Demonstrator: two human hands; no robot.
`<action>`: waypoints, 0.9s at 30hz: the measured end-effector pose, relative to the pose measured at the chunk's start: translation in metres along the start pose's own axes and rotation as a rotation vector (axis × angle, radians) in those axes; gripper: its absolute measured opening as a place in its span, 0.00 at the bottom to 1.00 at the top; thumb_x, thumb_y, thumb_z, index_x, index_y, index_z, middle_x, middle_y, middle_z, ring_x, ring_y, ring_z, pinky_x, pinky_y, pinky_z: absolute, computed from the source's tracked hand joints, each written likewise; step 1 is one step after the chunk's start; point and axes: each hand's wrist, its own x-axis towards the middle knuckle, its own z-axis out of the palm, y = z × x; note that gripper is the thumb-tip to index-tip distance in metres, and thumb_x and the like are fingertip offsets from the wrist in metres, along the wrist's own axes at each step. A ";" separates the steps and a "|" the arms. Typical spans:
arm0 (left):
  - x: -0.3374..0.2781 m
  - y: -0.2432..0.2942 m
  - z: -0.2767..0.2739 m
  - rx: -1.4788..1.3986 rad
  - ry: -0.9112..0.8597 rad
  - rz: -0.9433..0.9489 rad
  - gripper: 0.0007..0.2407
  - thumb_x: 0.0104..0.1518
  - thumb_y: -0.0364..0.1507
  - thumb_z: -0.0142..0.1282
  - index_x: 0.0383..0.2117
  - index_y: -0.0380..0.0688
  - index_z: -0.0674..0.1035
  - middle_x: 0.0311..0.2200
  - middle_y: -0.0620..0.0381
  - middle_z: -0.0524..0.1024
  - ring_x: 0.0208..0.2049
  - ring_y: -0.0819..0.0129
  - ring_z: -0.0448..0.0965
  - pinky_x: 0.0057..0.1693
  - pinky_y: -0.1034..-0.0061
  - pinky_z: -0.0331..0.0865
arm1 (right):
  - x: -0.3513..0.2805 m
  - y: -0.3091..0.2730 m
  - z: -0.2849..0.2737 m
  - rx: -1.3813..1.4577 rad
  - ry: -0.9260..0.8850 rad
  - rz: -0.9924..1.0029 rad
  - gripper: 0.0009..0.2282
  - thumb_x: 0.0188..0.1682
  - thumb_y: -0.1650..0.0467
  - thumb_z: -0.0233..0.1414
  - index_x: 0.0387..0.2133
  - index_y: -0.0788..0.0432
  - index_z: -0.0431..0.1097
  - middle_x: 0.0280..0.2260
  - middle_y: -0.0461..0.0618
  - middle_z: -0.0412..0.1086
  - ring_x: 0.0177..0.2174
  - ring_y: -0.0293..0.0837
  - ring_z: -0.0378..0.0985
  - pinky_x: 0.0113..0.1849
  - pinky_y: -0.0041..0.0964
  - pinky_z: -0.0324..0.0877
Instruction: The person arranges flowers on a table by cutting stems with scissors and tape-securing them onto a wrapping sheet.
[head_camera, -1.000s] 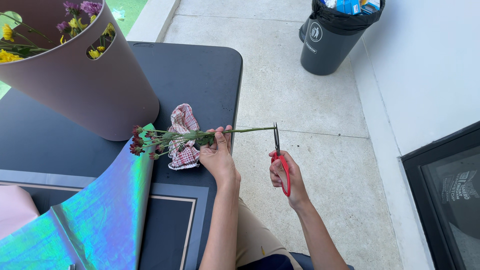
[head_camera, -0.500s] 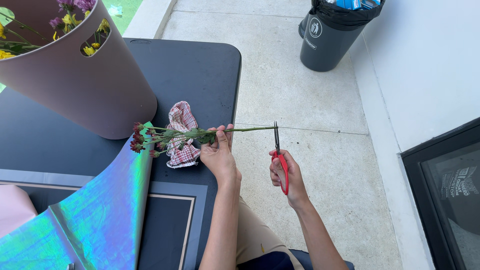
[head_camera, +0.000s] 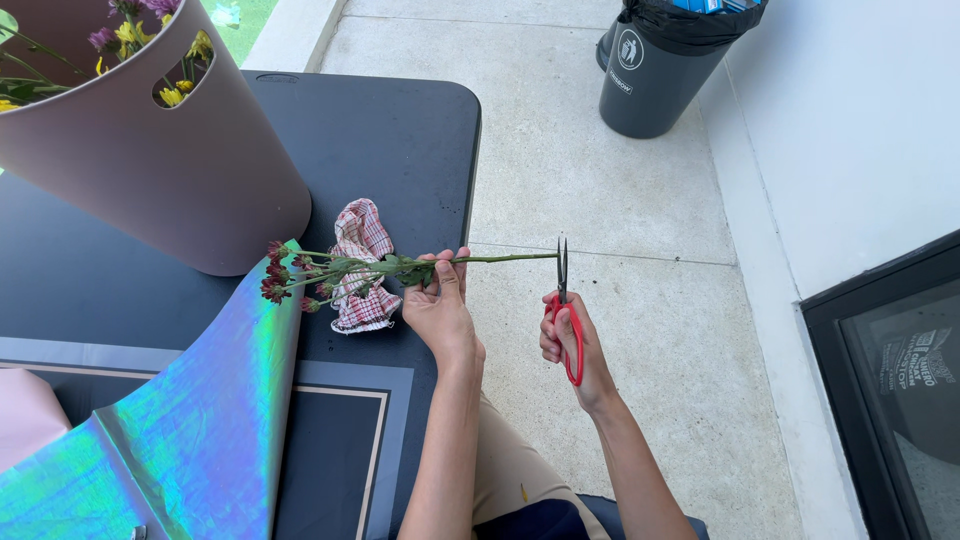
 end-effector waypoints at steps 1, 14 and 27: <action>0.000 0.000 0.001 -0.001 -0.001 0.001 0.06 0.62 0.22 0.54 0.42 0.34 0.72 0.35 0.42 0.79 0.41 0.45 0.84 0.54 0.62 0.80 | 0.001 -0.001 0.000 0.000 0.000 -0.001 0.20 0.56 0.53 0.39 0.50 0.54 0.58 0.26 0.41 0.51 0.24 0.32 0.58 0.26 0.24 0.58; -0.001 0.001 0.001 0.021 -0.011 0.004 0.06 0.62 0.22 0.54 0.41 0.35 0.72 0.35 0.43 0.80 0.40 0.46 0.84 0.54 0.64 0.80 | 0.006 0.008 -0.005 -0.021 -0.002 0.006 0.18 0.57 0.55 0.42 0.49 0.55 0.59 0.24 0.40 0.51 0.21 0.31 0.57 0.23 0.23 0.58; 0.000 0.001 0.001 0.016 -0.009 0.009 0.06 0.62 0.21 0.54 0.41 0.34 0.72 0.34 0.41 0.80 0.40 0.44 0.84 0.54 0.62 0.80 | 0.004 -0.007 0.003 -0.117 0.115 0.000 0.12 0.55 0.63 0.51 0.41 0.62 0.67 0.16 0.44 0.57 0.12 0.34 0.62 0.14 0.26 0.62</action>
